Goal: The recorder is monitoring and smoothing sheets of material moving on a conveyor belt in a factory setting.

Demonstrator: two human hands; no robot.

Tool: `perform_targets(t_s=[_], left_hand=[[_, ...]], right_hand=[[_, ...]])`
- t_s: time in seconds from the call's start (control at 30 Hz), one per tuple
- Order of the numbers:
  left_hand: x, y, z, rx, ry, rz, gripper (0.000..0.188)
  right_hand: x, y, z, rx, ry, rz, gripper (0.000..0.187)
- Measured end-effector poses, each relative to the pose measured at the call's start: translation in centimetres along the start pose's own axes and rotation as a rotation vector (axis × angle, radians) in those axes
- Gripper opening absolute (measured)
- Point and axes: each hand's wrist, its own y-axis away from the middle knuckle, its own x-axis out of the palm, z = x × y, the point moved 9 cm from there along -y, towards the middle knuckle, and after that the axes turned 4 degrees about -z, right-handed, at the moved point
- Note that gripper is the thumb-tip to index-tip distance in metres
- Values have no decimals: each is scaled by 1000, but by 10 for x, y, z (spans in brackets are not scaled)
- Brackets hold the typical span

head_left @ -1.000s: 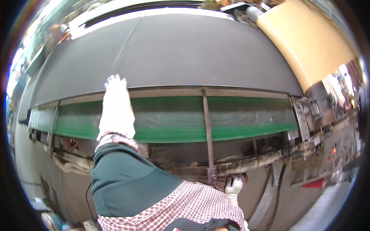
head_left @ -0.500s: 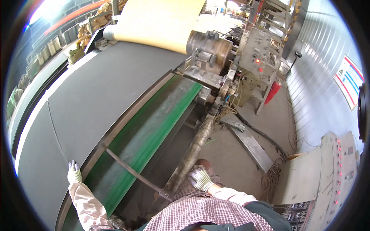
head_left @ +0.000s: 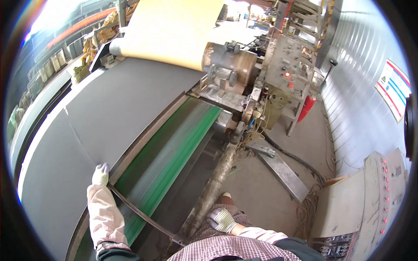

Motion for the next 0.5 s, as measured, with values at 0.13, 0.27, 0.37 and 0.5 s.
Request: perform_targets(t_s=[0.13, 0.27, 0.37, 0.5], left_hand=[[-1, -27, -72, 122, -75, -39, 41], [-2, -64, -144, 119, -134, 38, 40], [-6, -89, -165, -117, 29, 59, 55], [-7, -96, -185, 30, 205, 63, 65]], right_hand=[[6, -2, -2, 11, 5, 30, 21], [2, -6, 2, -22, -18, -39, 20], [2, -6, 5, -51, -9, -47, 22], [4, -4, 2, -47, 26, -38, 25]])
